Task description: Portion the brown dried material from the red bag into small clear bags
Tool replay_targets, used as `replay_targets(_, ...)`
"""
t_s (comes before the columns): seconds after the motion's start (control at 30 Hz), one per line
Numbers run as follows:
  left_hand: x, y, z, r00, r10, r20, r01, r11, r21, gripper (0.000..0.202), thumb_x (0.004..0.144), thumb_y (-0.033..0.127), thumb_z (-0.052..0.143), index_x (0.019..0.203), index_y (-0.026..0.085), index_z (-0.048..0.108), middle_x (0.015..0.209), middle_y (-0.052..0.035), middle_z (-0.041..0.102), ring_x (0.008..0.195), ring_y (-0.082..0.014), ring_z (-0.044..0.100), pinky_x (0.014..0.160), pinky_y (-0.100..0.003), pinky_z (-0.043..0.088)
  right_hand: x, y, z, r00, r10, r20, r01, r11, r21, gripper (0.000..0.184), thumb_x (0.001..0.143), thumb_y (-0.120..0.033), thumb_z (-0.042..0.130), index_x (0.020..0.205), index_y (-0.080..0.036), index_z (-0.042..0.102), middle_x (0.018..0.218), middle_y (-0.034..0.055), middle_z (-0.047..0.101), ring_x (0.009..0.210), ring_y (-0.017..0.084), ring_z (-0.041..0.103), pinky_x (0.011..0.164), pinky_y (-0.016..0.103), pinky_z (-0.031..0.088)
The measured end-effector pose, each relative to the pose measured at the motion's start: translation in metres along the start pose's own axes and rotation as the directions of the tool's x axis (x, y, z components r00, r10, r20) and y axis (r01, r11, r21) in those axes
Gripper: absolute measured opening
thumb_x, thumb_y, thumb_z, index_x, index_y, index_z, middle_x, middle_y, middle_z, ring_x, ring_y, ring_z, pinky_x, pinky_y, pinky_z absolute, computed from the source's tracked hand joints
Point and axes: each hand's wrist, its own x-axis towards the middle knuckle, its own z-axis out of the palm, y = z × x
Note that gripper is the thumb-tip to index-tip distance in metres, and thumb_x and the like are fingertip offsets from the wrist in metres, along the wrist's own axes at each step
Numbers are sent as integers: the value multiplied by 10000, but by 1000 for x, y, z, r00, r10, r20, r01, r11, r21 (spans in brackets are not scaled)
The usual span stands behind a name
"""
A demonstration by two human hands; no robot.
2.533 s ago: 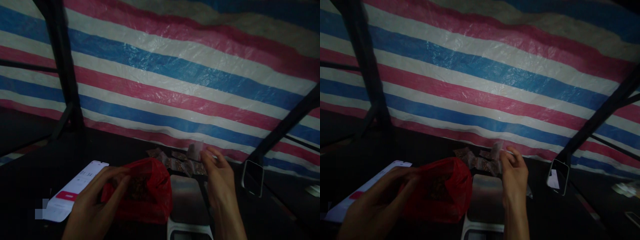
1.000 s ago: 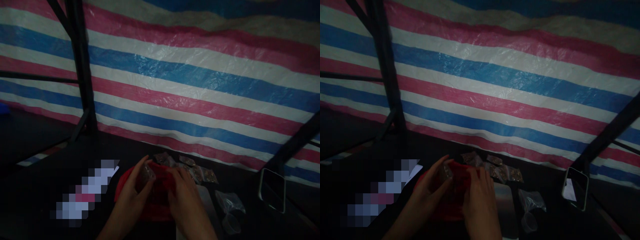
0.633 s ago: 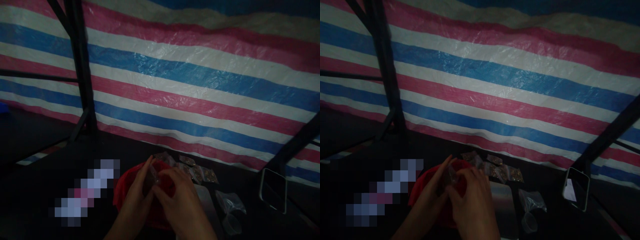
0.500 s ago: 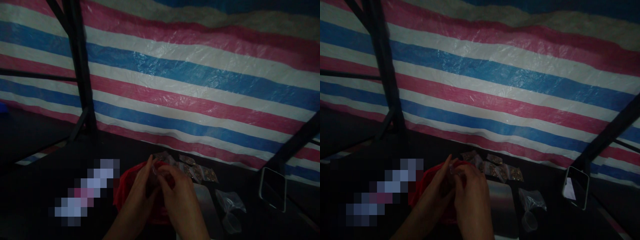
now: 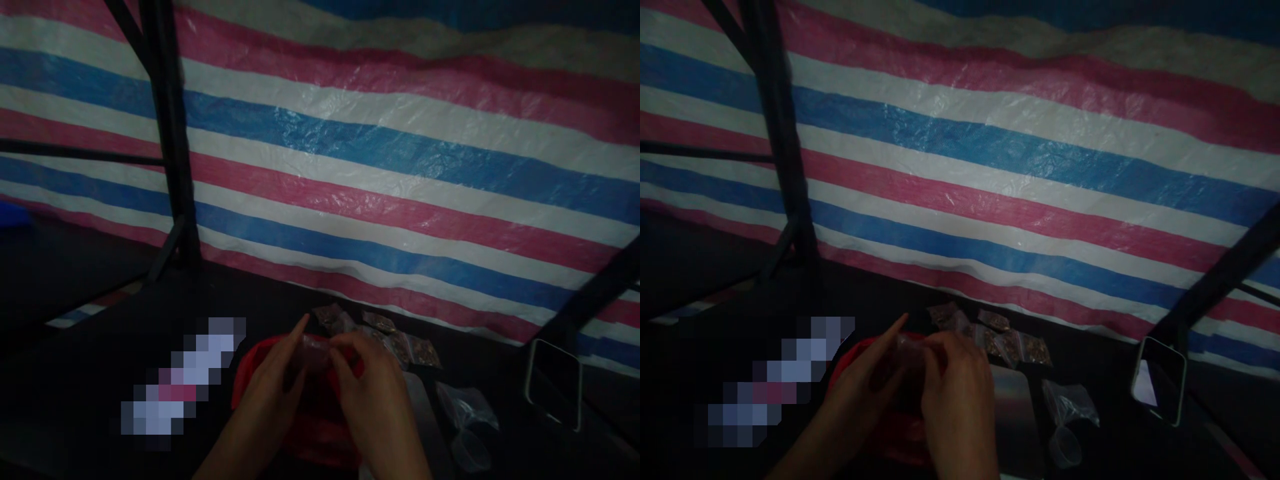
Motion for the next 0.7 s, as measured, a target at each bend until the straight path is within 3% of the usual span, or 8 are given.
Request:
replay_targets(0.17,-1,10,-8,1000,5,-16,-6,998,-69,670,905,301,594,1569,321,512,1599,-46,612,1452,-255,596,1198,-470,497,2,-2,2,998,-27,-61,32,996,78,210,913,-160,640,925,-275,816,996,22,814,975,261,753,909,379,521)
replay_targets(0.37,-5,17,-22,979,153,-135,-151,988,29,574,939,280,589,1506,360,544,1305,-31,755,1217,-223,725,1092,-443,576,10,12,-2,994,84,-67,-61,955,289,190,912,-347,658,930,-250,820,904,46,832,824,252,776,729,324,555)
replay_targets(0.47,-8,18,-28,945,172,-278,-152,984,91,493,933,282,573,1425,316,593,1221,-51,739,1144,-242,722,1028,-456,590,11,18,0,993,108,-45,-91,953,289,194,883,-368,677,909,-239,820,897,57,834,822,262,781,729,329,557)
replay_targets(0.6,-8,18,-35,865,157,-477,-104,985,137,420,901,339,613,1314,264,631,1147,-69,708,1077,-279,696,1001,-504,562,9,17,0,988,137,-66,-106,931,350,230,862,-425,689,860,-229,810,818,52,819,751,247,765,682,321,548)
replay_targets(0.7,-7,12,-40,824,168,-542,-89,981,170,390,870,370,632,1240,249,647,1125,-73,699,1041,-293,682,1000,-533,535,12,16,-4,973,187,-138,-114,901,419,256,793,-449,729,859,-210,795,767,50,804,713,238,748,667,321,548)
